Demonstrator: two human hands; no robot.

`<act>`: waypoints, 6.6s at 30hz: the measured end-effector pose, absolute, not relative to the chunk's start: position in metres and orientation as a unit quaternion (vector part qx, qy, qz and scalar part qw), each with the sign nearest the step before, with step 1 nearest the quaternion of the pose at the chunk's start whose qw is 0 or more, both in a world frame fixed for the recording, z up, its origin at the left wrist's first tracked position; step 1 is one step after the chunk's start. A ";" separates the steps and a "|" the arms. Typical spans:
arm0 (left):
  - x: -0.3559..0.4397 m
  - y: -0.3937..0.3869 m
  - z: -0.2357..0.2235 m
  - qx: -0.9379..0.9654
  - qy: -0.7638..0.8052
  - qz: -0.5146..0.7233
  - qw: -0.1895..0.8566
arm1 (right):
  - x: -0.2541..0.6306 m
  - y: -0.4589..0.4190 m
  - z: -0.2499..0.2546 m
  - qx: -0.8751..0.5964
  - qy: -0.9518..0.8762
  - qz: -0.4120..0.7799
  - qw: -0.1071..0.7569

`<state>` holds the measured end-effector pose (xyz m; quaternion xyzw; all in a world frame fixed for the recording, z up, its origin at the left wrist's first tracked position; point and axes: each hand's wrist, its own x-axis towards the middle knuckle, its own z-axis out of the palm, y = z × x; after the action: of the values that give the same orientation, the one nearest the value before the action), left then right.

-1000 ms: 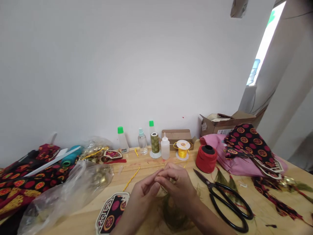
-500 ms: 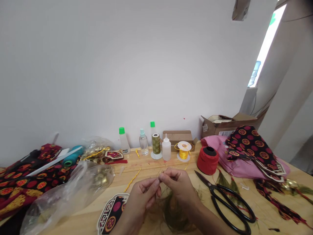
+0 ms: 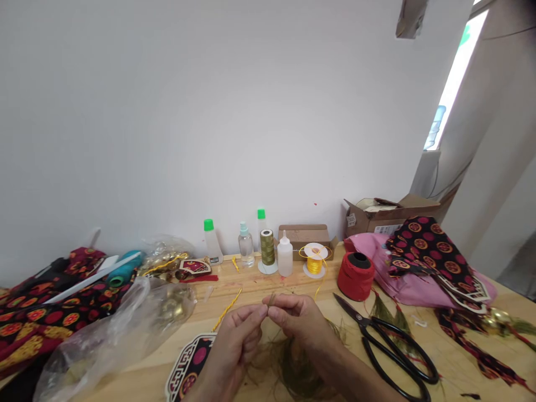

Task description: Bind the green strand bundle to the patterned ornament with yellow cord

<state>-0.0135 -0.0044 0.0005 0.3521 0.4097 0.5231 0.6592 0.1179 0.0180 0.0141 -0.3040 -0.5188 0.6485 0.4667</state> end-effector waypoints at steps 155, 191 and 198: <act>-0.011 0.004 0.005 0.247 0.381 0.658 0.602 | 0.115 0.019 -0.003 -0.353 -0.668 0.363 0.544; -0.013 0.004 0.005 0.240 0.382 0.666 0.595 | 0.115 0.020 -0.006 -0.357 -0.678 0.368 0.526; -0.014 0.006 0.004 0.234 0.385 0.672 0.588 | 0.115 0.020 -0.005 -0.356 -0.685 0.363 0.522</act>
<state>-0.0136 0.0061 0.0043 0.2336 0.3851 0.6720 0.5879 0.1152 0.0204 -0.0052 -0.3555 -0.6851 0.3633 0.5218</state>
